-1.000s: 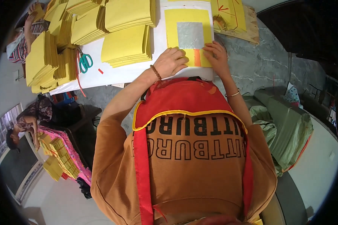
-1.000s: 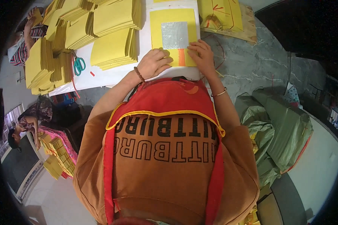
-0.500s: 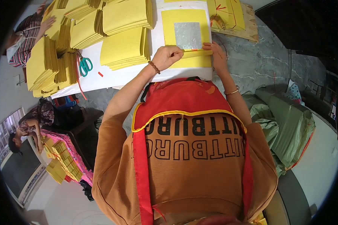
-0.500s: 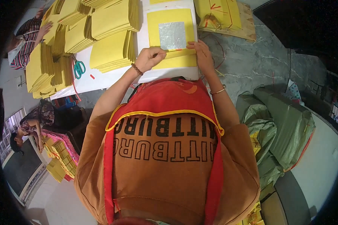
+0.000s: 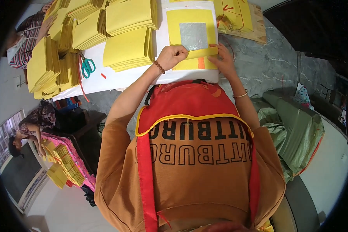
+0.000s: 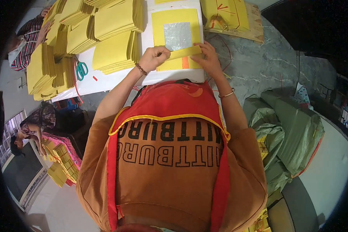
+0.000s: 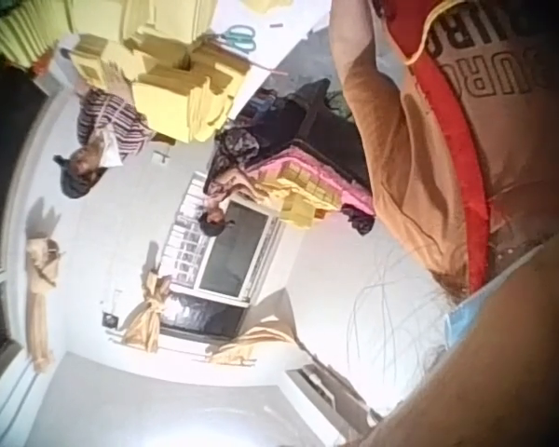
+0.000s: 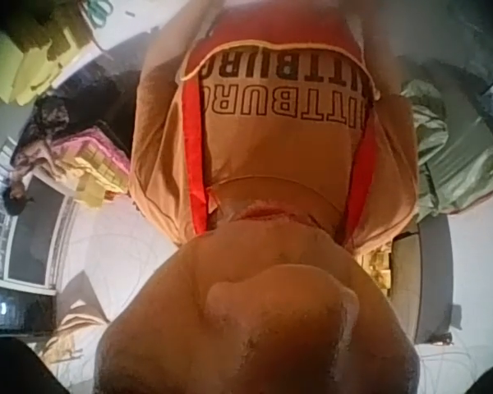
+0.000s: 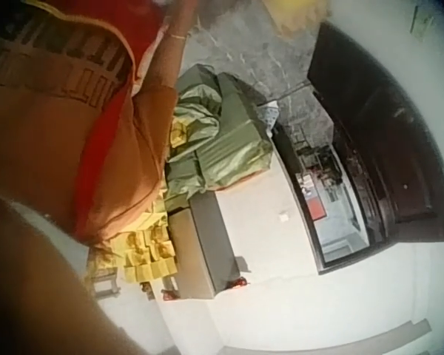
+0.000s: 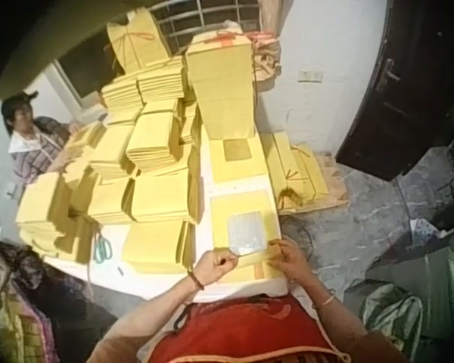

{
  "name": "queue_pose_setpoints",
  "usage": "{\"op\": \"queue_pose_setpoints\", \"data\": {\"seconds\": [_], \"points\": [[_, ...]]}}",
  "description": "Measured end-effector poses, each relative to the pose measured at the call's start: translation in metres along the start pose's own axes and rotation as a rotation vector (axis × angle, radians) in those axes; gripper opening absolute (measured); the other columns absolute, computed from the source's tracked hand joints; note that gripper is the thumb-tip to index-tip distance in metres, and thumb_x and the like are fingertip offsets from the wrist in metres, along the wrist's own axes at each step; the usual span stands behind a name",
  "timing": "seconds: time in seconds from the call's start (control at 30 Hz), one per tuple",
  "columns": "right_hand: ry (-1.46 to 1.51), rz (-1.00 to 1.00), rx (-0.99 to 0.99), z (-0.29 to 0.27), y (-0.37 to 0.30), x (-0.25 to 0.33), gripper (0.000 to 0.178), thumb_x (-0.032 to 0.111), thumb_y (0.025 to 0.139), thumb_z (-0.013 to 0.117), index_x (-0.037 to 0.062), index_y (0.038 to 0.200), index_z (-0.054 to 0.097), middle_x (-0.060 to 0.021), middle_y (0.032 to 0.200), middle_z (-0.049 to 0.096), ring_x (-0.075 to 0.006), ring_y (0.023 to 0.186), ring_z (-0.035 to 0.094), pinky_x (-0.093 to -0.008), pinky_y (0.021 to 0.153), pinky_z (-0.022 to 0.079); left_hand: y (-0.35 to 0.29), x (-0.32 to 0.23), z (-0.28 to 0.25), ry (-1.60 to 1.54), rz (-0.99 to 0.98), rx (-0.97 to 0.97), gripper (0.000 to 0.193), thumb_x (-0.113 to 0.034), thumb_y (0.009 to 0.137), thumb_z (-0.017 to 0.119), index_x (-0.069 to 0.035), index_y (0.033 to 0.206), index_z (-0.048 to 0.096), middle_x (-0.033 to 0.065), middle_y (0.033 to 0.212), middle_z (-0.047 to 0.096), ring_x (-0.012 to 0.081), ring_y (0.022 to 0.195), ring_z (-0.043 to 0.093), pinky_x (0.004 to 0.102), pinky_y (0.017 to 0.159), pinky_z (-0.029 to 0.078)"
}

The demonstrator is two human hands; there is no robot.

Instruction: Stacking and organizing sheets of joss paper on a workbench.

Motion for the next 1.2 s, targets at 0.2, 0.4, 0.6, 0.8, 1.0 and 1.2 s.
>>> {"op": "queue_pose_setpoints", "data": {"seconds": [0.2,0.4,0.6,0.8,1.0,1.2], "points": [[0.091,0.016,-0.051,0.007,-0.004,-0.014,0.026,0.015,0.079,0.064,0.0073,0.104,0.062,-0.0048,0.119,0.055,-0.0249,0.123,0.037,-0.0358,0.104,0.026,-0.022,-0.021,-0.008,0.228,0.317,-0.093,0.069,-0.03,0.072,0.073,-0.006,0.128,0.041,0.0153,0.13,0.043,0.0334,0.121,0.039,0.0394,0.102,0.032],[0.418,0.209,-0.052,0.008,0.001,-0.017,0.029,0.012,0.079,0.064,0.0075,0.107,0.06,-0.0092,0.117,0.054,-0.0227,0.121,0.039,-0.0332,0.101,0.029,-0.015,0.011,-0.001,0.189,0.265,-0.359,0.051,-0.014,0.077,0.065,-0.006,0.124,0.045,0.0176,0.128,0.045,0.0357,0.124,0.037,0.0409,0.103,0.032],[0.141,-0.001,0.021,-0.007,0.004,0.0,0.026,0.001,0.07,0.067,0.0086,0.095,0.061,-0.0078,0.118,0.055,-0.0263,0.121,0.041,-0.0347,0.101,0.032,-0.011,0.008,-0.009,0.222,0.35,-0.328,0.032,-0.002,0.079,0.051,-0.006,0.111,0.054,0.0193,0.118,0.053,0.0378,0.12,0.041,0.042,0.1,0.036],[-0.096,-0.157,0.1,-0.024,-0.018,0.053,0.022,0.004,0.068,0.069,0.0114,0.086,0.061,-0.0047,0.115,0.059,-0.028,0.123,0.042,-0.038,0.1,0.03,-0.046,-0.016,-0.01,0.141,0.359,-0.191,0.032,0.002,0.077,0.05,-0.004,0.107,0.056,0.0182,0.115,0.055,0.0358,0.112,0.048,0.0399,0.096,0.04],[0.037,0.087,0.26,-0.012,-0.029,0.044,0.02,0.014,0.078,0.065,0.0093,0.097,0.063,-0.0039,0.106,0.063,-0.0227,0.109,0.053,-0.0358,0.096,0.031,-0.061,-0.003,0.002,0.1,0.259,-0.138,0.024,-0.006,0.085,0.051,-0.002,0.109,0.053,0.0182,0.103,0.058,0.0354,0.095,0.056,0.0393,0.082,0.045],[0.205,0.376,0.072,-0.003,-0.011,0.016,0.03,0.021,0.085,0.06,0.0011,0.107,0.061,-0.0035,0.09,0.064,-0.0091,0.078,0.055,-0.0258,0.071,0.044,-0.036,-0.004,0.001,0.086,-0.094,-0.219,0.022,-0.022,0.092,0.045,-0.002,0.1,0.051,0.021,0.074,0.058,0.0399,0.07,0.056,0.044,0.061,0.044]]}}
Point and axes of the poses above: each hand's wrist, its own y-axis towards the middle knuckle, its own z-axis out of the palm, x = y × z, the point moved 4 cm from there along y, towards the middle knuckle
